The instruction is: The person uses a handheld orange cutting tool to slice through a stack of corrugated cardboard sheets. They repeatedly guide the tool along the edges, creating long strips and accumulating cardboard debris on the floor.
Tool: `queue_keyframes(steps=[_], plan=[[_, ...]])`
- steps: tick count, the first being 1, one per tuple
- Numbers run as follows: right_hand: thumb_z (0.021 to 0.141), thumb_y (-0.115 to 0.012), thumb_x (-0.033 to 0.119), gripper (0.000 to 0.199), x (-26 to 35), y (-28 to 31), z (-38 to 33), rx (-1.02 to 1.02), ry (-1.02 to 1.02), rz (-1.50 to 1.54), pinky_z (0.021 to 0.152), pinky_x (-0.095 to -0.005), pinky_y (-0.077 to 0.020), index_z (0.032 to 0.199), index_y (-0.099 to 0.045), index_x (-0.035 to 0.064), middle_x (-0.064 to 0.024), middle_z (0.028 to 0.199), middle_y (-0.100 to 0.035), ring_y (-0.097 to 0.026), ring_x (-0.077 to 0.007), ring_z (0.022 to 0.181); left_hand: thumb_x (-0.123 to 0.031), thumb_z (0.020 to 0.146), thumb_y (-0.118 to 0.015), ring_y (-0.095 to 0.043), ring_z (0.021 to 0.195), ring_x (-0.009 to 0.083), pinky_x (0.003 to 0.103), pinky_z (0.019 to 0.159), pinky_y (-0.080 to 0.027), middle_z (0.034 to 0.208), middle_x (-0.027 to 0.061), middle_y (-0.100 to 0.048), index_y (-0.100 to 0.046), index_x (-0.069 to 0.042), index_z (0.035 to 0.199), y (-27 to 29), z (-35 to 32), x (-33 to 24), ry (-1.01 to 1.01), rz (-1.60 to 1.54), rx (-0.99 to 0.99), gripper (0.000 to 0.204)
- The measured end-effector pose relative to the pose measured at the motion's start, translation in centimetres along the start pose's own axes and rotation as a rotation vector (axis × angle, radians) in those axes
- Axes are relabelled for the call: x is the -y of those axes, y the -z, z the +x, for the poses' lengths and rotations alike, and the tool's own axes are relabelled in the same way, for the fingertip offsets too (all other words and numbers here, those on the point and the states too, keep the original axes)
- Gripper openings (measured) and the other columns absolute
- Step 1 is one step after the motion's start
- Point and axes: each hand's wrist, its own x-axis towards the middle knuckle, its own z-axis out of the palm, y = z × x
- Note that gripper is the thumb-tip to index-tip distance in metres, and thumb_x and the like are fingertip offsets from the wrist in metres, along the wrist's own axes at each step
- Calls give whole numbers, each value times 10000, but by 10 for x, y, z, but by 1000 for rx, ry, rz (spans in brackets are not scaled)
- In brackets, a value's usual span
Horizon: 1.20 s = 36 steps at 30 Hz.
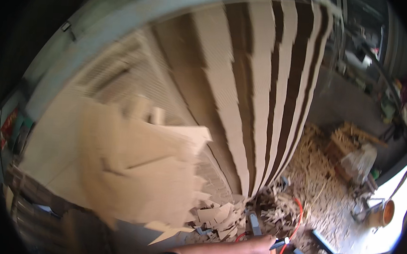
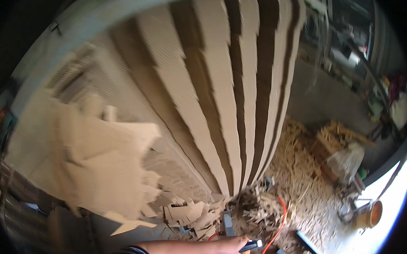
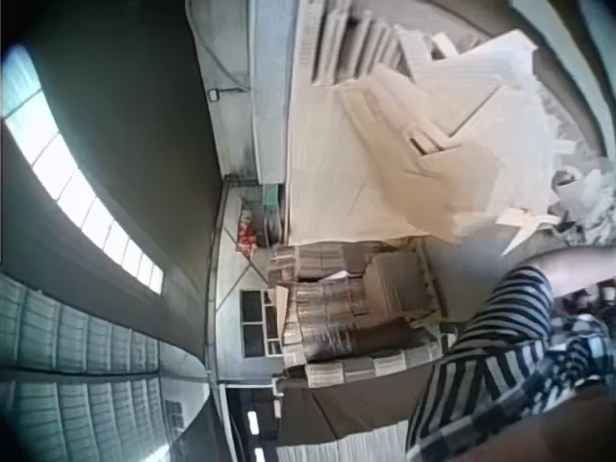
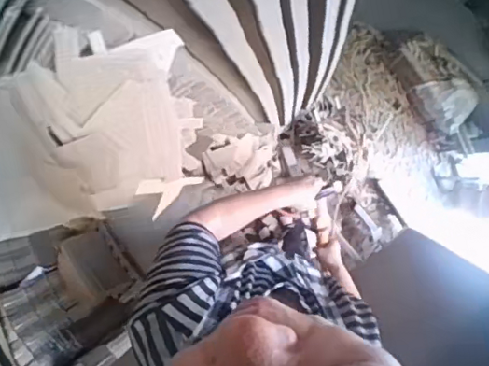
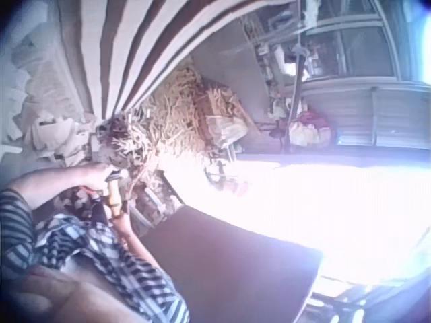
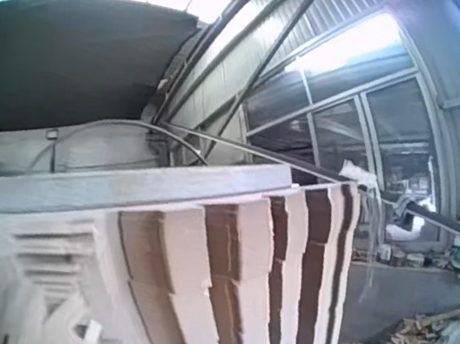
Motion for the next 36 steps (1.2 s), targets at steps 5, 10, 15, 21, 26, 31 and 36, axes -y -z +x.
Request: queue_keyframes(steps=[5,10,15,21,26,31,36], plan=[[674,-711,133,306,91,95,-69,-159,165,150,596,-338,-451,903,-558,-1,-82,688,-576,-550,-221,668,-37,672,-556,-607,809,385,413,699,-476,869,244,-585,-441,94,1041,90,-77,-149,-125,64,-231,408],[719,-703,134,247,153,180,-141,-294,360,296,510,-296,-432,866,-555,3,-41,629,-543,-519,-150,558,-18,705,-550,-610,731,358,416,643,-466,736,211,-591,-417,71,1102,153,-166,-272,-521,37,-478,428],[712,-702,121,258,226,244,-222,-369,365,87,468,-292,-428,878,-553,-7,-53,638,-576,-521,-132,515,-12,686,-548,-592,660,369,411,608,-463,663,210,-543,-452,64,832,195,-242,-358,-688,233,-657,190],[650,-721,1,269,298,255,-256,-161,466,123,487,-276,-474,851,-543,-23,-59,657,-579,-575,-138,540,-87,609,-603,-595,603,288,370,587,-474,660,177,-577,-605,41,653,233,-302,-384,-616,570,-755,135],[700,-726,80,324,326,224,-224,-133,562,188,520,-276,-488,936,-531,-26,-80,720,-608,-578,-131,570,-50,645,-562,-592,607,287,348,594,-466,698,185,-597,-566,24,761,257,-320,-364,-526,412,-854,137],[685,-719,18,288,321,189,-183,-206,670,166,475,-278,-483,893,-521,-1,-62,678,-586,-573,-133,532,-64,676,-611,-623,677,280,340,639,-489,741,172,-610,-578,10,951,256,-313,-333,-500,340,-804,287],[702,-688,97,235,302,175,-188,-232,665,123,483,-291,-440,866,-558,-9,-54,634,-581,-537,-132,525,-61,679,-591,-615,712,308,366,658,-485,783,169,-608,-547,9,1044,237,-299,-317,-403,277,-717,374]])
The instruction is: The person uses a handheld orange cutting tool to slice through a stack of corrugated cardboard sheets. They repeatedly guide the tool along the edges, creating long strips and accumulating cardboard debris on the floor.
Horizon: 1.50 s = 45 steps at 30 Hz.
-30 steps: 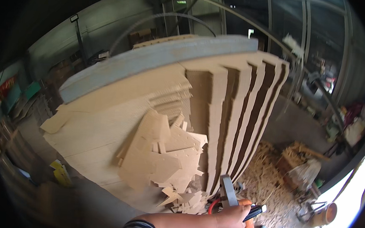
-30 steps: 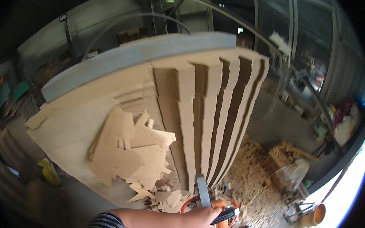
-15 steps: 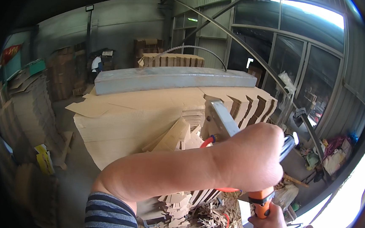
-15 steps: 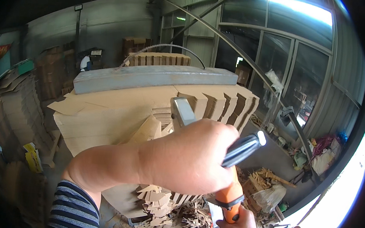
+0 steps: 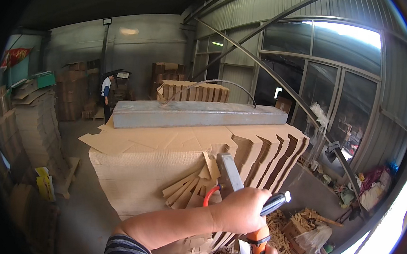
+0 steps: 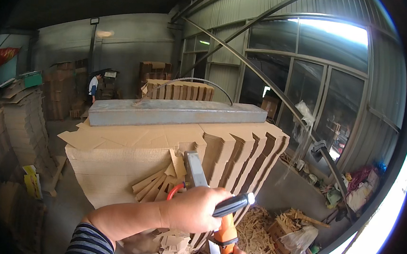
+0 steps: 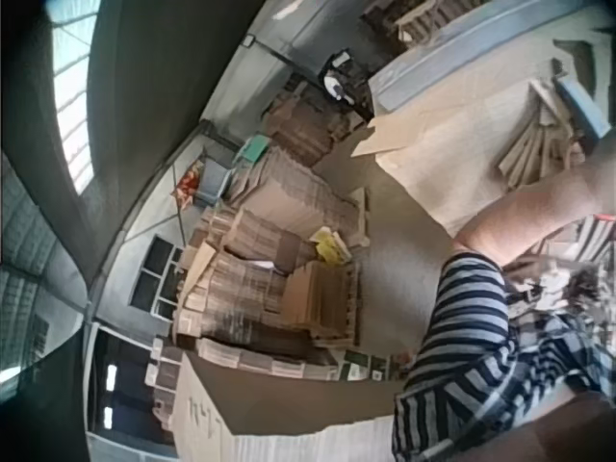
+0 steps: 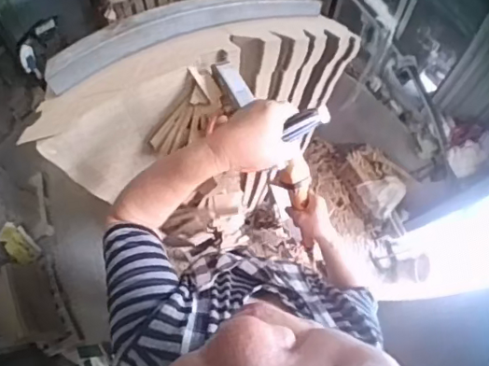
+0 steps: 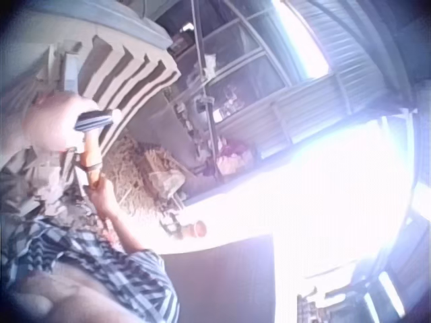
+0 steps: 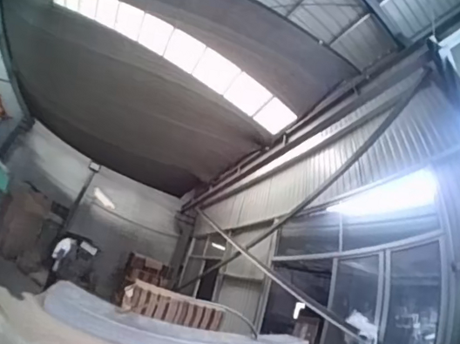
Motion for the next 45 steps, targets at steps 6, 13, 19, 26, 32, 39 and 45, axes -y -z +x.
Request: queue_keyframes(steps=[6,13,19,26,32,39,45], plan=[[681,-715,44,267,-17,-7,15,56,-123,110,491,-282,-481,869,-533,-11,-61,665,-583,-571,-135,535,-30,683,-550,-597,754,348,397,653,-472,840,166,-578,-546,1,988,-13,3,2,-54,36,-45,306],[687,-718,66,304,-37,-22,17,118,-181,134,524,-272,-491,920,-541,-19,-71,705,-606,-583,-127,570,-89,682,-627,-615,656,283,345,594,-472,740,142,-615,-549,-24,1040,-28,-4,15,26,47,-77,372],[668,-714,196,440,-59,-50,8,154,-70,-39,662,-347,-503,999,-539,-34,-164,773,-640,-634,-252,703,-100,672,-592,-600,697,348,404,630,-465,762,169,-599,-569,-28,988,-41,-21,35,266,-40,1,326],[688,-668,221,408,-123,-72,-1,264,-163,-136,707,-406,-494,978,-531,-31,-235,810,-626,-614,-379,797,-78,706,-613,-629,694,210,298,666,-485,797,142,-629,-518,6,1124,-102,-41,95,393,48,90,436],[686,-638,232,393,-190,-102,-7,266,-257,-97,701,-431,-495,966,-548,-29,-249,802,-622,-610,-392,780,-116,699,-653,-644,770,260,326,695,-494,859,172,-638,-519,10,1110,-151,-46,127,493,38,167,450],[684,-655,204,409,-193,-102,4,250,-209,-52,700,-434,-498,1003,-542,-25,-257,781,-614,-607,-397,768,-79,698,-659,-646,786,272,331,704,-500,880,166,-635,-515,3,1099,-158,-42,116,452,22,106,434],[687,-623,176,317,-193,-110,47,164,-143,-29,698,-448,-492,941,-553,-1,-248,764,-610,-597,-401,768,-66,696,-650,-645,839,291,338,737,-507,935,170,-637,-498,-4,1119,-149,-25,127,441,83,31,454]])
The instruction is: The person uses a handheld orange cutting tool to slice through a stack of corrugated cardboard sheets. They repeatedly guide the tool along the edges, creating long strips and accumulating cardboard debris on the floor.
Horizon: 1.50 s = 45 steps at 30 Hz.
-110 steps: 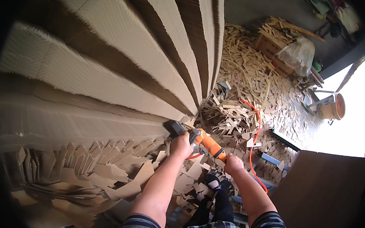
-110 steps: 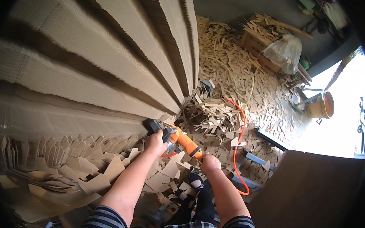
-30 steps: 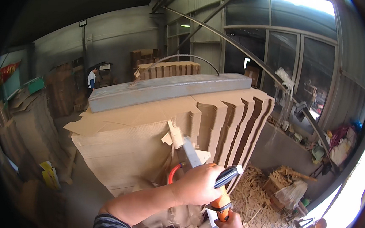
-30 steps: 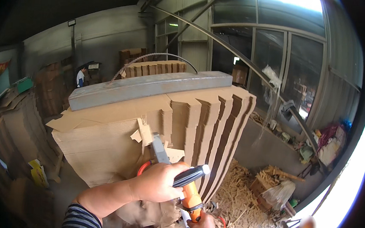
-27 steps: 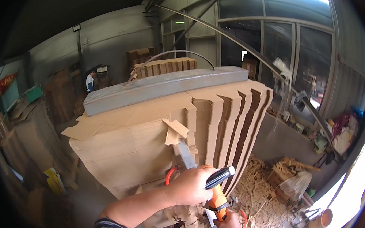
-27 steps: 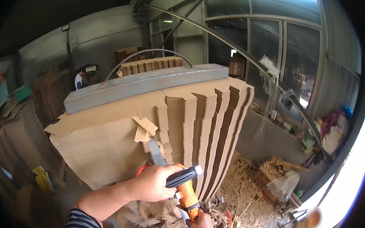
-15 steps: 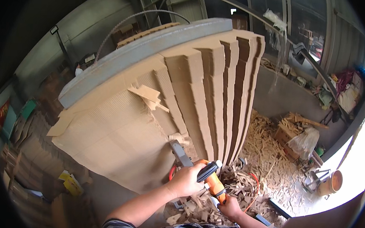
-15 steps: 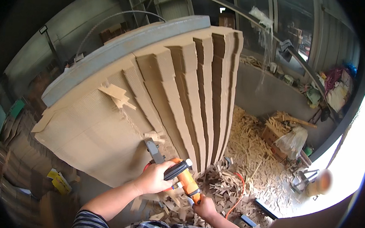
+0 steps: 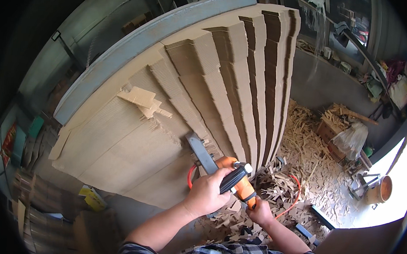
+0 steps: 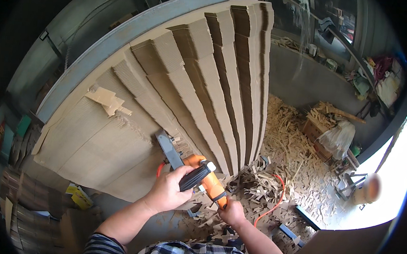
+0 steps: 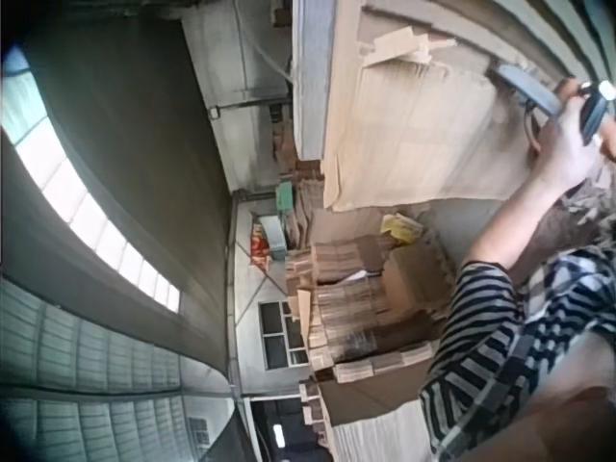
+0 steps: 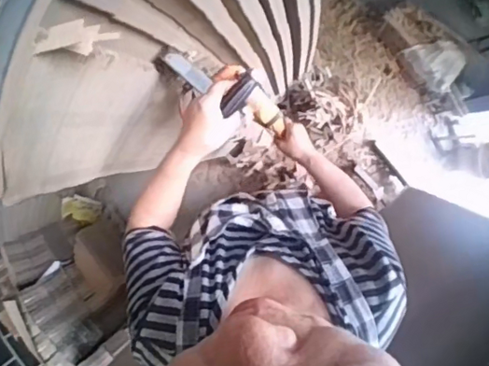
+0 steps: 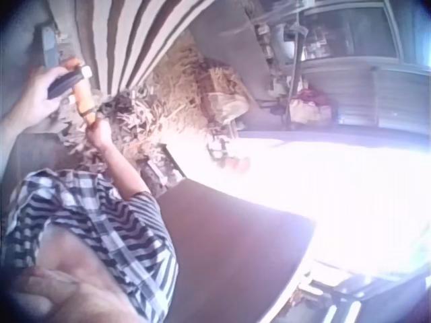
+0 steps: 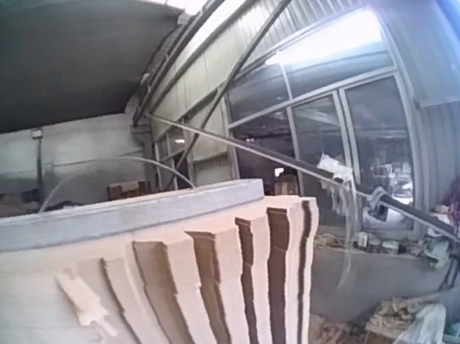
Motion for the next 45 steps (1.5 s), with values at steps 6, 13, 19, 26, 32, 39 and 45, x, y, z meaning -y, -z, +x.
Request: queue_keyframes(steps=[6,13,19,26,32,39,45], plan=[[656,-675,192,363,-59,-18,8,50,-29,-127,670,-428,-495,929,-546,-10,-232,758,-614,-605,-391,748,-112,712,-661,-622,894,335,370,770,-501,993,197,-615,-451,-19,1163,-47,4,30,134,17,97,505],[646,-656,200,333,-113,-54,21,97,-83,-123,689,-444,-495,902,-553,12,-220,764,-619,-600,-394,756,-121,700,-657,-626,845,351,396,735,-501,945,201,-620,-439,-35,1144,-103,8,84,211,22,157,502],[651,-649,223,347,-155,-83,39,158,-172,-169,697,-444,-495,929,-552,38,-212,771,-621,-600,-391,758,-128,686,-634,-631,796,345,418,702,-502,885,187,-624,-442,-53,1126,-140,16,119,318,59,211,485],[676,-614,187,300,-189,-85,48,164,-257,-208,714,-431,-493,954,-571,82,-176,802,-633,-612,-348,794,-154,661,-630,-613,686,364,432,607,-488,739,182,-612,-448,-57,1116,-206,12,177,302,54,189,499],[672,-595,158,272,-234,-110,45,214,-373,-265,707,-422,-497,931,-572,79,-159,796,-632,-615,-338,787,-173,666,-641,-632,749,329,406,671,-507,799,173,-638,-515,-34,1080,-241,33,205,468,178,332,454],[662,-646,217,321,-292,-151,57,222,-395,-211,725,-427,-491,950,-579,94,-169,808,-635,-607,-355,801,-215,647,-678,-623,704,342,430,640,-499,747,169,-620,-522,-58,1031,-296,31,256,387,159,280,442],[669,-623,202,293,-321,-158,67,254,-442,-214,718,-431,-490,935,-581,87,-173,808,-634,-606,-361,803,-202,660,-669,-623,706,334,420,644,-497,756,162,-619,-497,-45,1031,-330,36,273,498,169,380,439]])
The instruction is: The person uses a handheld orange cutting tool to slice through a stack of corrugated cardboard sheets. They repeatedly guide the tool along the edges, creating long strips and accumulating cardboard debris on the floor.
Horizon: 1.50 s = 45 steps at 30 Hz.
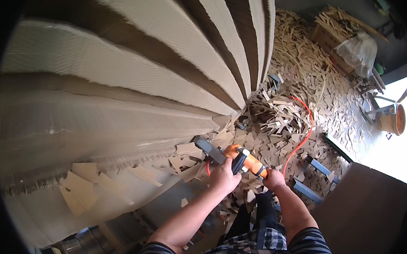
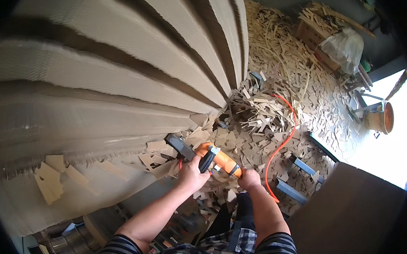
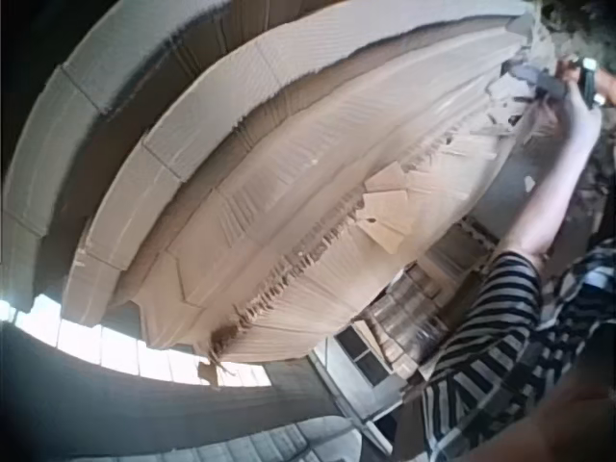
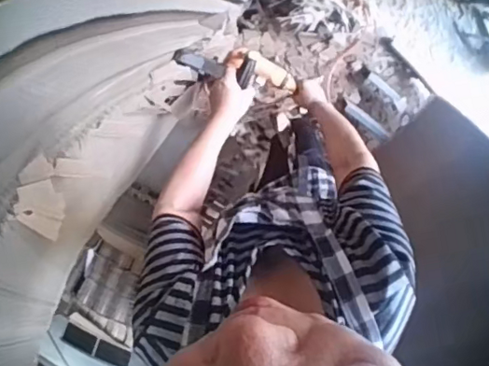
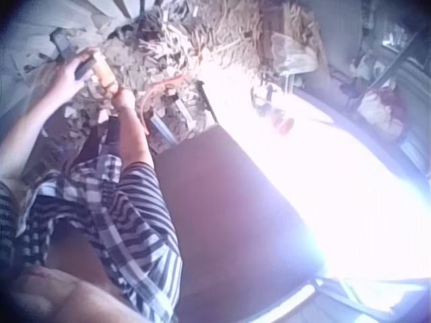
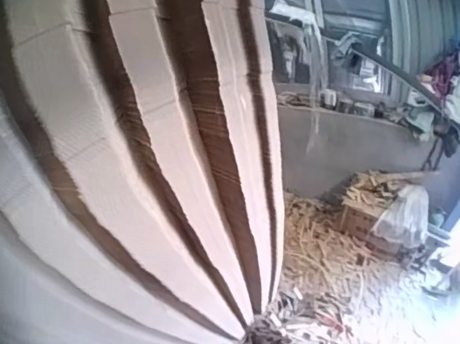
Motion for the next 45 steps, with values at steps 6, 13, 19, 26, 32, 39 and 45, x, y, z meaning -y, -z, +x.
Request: queue_keyframes(steps=[6,13,19,26,32,39,45], plan=[[677,-587,181,277,-8,-2,22,39,14,-24,765,-407,-485,943,-566,104,-139,868,-637,-601,-324,865,-169,663,-671,-631,757,313,396,704,-501,798,155,-634,-499,-63,1080,-14,17,3,11,-25,11,464],[671,-585,154,270,-15,-11,23,-11,-77,-89,710,-425,-493,930,-566,83,-167,807,-633,-612,-348,797,-212,672,-660,-622,771,346,431,707,-496,799,182,-630,-522,-65,968,-22,33,18,100,-29,55,358],[720,-577,174,215,11,-20,6,19,-218,-130,743,-408,-508,912,-601,81,-155,847,-648,-632,-316,824,-216,661,-659,-608,778,367,434,684,-486,784,193,-621,-522,-64,906,-37,54,60,95,-16,40,320],[711,-595,162,222,38,-30,-21,34,-366,-75,775,-380,-506,917,-633,92,-136,923,-649,-627,-294,891,-188,646,-649,-617,806,338,402,704,-486,831,182,-631,-562,-57,912,-35,79,82,91,-45,178,309],[704,-613,203,256,31,-12,-112,97,-346,-13,784,-394,-501,926,-636,76,-150,946,-648,-615,-303,929,-550,695,-648,-626,839,335,411,715,-495,885,182,-640,-599,-56,972,2,-3,24,7,51,300,569],[607,-754,191,372,51,54,-251,56,-8,-33,648,-368,-517,875,-586,-4,-159,756,-643,-642,-284,713,-169,707,-610,-610,887,345,415,739,-484,966,197,-616,-475,-42,1165,125,-160,-71,-198,-145,332,494],[649,-658,96,321,139,159,-334,-220,267,190,646,-399,-489,918,-610,-73,-213,765,-635,-632,-299,731,-169,701,-590,-608,722,368,441,633,-479,814,218,-588,-452,44,946,227,-260,-129,-482,-135,56,352]])
